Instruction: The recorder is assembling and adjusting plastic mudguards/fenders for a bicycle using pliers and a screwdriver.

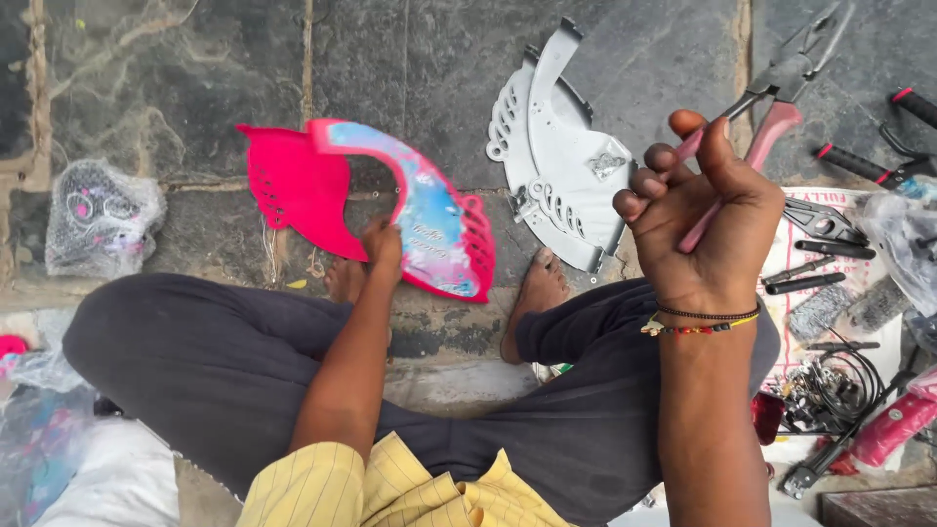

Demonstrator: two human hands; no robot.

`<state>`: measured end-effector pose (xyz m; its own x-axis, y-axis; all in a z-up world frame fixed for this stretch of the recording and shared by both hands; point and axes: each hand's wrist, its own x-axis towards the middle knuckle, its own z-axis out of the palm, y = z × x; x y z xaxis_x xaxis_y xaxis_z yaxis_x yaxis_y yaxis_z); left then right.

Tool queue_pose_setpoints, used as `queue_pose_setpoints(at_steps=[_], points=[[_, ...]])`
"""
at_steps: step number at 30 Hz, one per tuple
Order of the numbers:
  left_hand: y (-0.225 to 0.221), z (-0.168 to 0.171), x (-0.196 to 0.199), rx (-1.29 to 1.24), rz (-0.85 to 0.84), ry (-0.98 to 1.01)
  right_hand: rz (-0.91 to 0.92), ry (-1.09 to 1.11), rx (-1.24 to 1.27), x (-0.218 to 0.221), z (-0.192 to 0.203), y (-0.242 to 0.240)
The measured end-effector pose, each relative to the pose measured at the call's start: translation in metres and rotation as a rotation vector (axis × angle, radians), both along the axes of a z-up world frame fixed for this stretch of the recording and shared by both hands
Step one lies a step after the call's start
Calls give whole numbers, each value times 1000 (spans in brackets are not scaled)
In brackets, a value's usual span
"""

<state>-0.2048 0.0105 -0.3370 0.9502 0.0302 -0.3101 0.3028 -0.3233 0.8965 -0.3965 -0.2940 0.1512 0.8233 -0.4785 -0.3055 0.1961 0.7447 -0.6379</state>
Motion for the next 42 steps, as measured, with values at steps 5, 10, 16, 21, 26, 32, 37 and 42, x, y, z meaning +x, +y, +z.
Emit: queue_pose_setpoints(at_steps=[5, 10, 16, 21, 26, 32, 37, 42], points=[[54, 23, 12, 557, 353, 80, -288, -55, -194, -42, 23, -6], [-4, 133, -21, 855, 149, -148, -591, -106, -374, -104, -8, -38], [-141, 81, -17, 278, -248, -292, -608, -89, -433, -72, 36, -10], [-268, 60, 16, 64, -338, -119, -526, 17, -248, -34, 32, -8], [-330, 56, 38, 310, -374, -29, -370, 88, -29, -27, 11, -25], [-346, 30, 30, 348, -403, 171, -313, 102, 19, -8, 18, -25], [-349, 99, 37, -88, -483, 84, -366, 95, -117, -1, 22, -10], [-295, 221, 43, -55, -492, -157, -378, 135, -314, -1, 32, -1]])
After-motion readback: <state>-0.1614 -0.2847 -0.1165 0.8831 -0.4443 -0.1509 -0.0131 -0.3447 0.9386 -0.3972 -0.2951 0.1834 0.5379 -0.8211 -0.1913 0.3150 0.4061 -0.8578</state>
